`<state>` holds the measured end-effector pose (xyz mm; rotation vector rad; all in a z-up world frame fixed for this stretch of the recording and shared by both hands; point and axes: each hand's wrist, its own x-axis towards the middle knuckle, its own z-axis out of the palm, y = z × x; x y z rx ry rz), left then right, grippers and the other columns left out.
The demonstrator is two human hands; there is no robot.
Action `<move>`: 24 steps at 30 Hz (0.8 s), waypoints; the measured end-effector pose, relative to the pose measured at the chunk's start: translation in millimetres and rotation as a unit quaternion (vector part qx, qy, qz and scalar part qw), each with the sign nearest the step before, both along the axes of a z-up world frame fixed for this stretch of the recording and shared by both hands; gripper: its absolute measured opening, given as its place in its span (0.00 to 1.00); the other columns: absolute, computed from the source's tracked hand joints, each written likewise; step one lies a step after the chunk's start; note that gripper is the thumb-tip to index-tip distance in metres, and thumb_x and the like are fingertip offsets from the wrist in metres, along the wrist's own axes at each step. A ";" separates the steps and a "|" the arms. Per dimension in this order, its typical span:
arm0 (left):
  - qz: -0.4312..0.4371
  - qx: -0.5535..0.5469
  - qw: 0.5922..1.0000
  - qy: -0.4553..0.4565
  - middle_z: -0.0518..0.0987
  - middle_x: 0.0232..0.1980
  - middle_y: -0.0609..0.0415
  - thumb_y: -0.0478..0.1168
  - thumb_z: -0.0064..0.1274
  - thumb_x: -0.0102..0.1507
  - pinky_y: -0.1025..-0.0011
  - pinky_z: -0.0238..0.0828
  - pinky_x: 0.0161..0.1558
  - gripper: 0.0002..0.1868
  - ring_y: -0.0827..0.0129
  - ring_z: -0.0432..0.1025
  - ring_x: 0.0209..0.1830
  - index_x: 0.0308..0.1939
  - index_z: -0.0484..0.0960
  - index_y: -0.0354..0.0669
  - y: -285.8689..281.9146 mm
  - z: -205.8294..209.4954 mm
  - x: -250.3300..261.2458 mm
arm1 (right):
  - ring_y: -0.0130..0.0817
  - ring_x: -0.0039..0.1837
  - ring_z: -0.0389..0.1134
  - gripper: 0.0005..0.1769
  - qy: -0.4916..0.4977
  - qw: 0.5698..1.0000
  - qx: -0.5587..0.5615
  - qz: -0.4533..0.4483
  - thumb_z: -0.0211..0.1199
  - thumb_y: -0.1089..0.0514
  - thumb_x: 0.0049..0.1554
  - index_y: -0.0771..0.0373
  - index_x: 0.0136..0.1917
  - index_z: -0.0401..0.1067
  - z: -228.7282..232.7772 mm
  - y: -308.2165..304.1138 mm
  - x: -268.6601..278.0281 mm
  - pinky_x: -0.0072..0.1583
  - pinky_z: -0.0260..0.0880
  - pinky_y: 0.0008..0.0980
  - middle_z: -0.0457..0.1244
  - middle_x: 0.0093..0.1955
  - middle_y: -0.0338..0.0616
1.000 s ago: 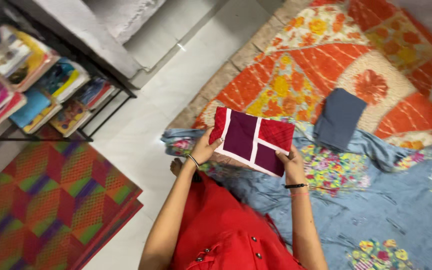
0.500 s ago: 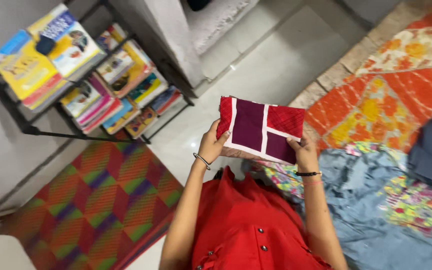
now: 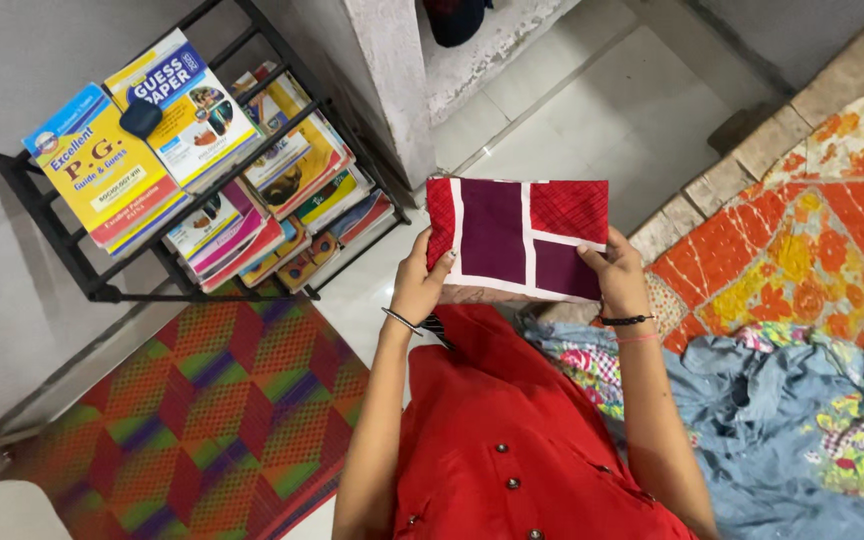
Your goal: The person picks up several folded items of clothing, including shirts and trousers, from a bed and stacks them into different sections of a storage shelf.
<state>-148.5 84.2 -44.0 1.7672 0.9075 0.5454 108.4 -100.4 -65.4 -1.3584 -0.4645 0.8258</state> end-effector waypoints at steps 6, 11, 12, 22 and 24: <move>-0.017 0.036 0.999 -0.004 0.85 0.45 0.39 0.43 0.52 0.67 0.61 0.76 0.46 0.27 0.50 0.82 0.44 0.69 0.67 0.39 55.5 9.0 29.6 | 0.31 0.64 0.69 0.21 0.005 1.000 0.014 -0.018 0.58 0.71 0.61 0.70 0.67 0.68 6.5 47.5 18.9 0.67 0.68 0.31 0.68 0.64 0.44; -0.025 0.060 0.998 -0.011 0.84 0.47 0.38 0.43 0.52 0.67 0.60 0.76 0.45 0.27 0.48 0.81 0.46 0.69 0.68 0.39 93.8 21.0 62.3 | 0.28 0.60 0.70 0.19 -0.017 0.999 -0.003 -0.044 0.58 0.71 0.61 0.69 0.65 0.70 5.4 83.7 48.0 0.64 0.69 0.30 0.69 0.61 0.42; -0.026 0.063 0.998 -0.012 0.84 0.48 0.38 0.43 0.51 0.68 0.60 0.76 0.45 0.26 0.48 0.81 0.47 0.69 0.68 0.40 99.9 21.5 66.0 | 0.28 0.59 0.70 0.18 -0.019 0.999 0.002 -0.046 0.58 0.71 0.61 0.69 0.65 0.70 2.8 91.2 55.0 0.64 0.69 0.30 0.69 0.60 0.42; -0.017 0.035 0.999 -0.016 0.85 0.40 0.39 0.46 0.55 0.66 0.61 0.75 0.41 0.21 0.50 0.82 0.40 0.57 0.73 0.36 153.7 42.6 103.5 | 0.26 0.59 0.69 0.17 -0.156 0.986 -0.005 -0.057 0.59 0.71 0.61 0.69 0.64 0.71 26.7 161.7 89.0 0.63 0.67 0.26 0.69 0.59 0.42; -0.020 0.043 0.999 -0.016 0.84 0.39 0.40 0.46 0.56 0.67 0.61 0.74 0.39 0.19 0.50 0.81 0.38 0.52 0.73 0.35 164.7 45.0 113.9 | 0.28 0.58 0.69 0.17 -0.239 0.967 -0.043 -0.072 0.61 0.70 0.59 0.70 0.63 0.72 37.3 172.1 95.9 0.63 0.68 0.28 0.70 0.56 0.45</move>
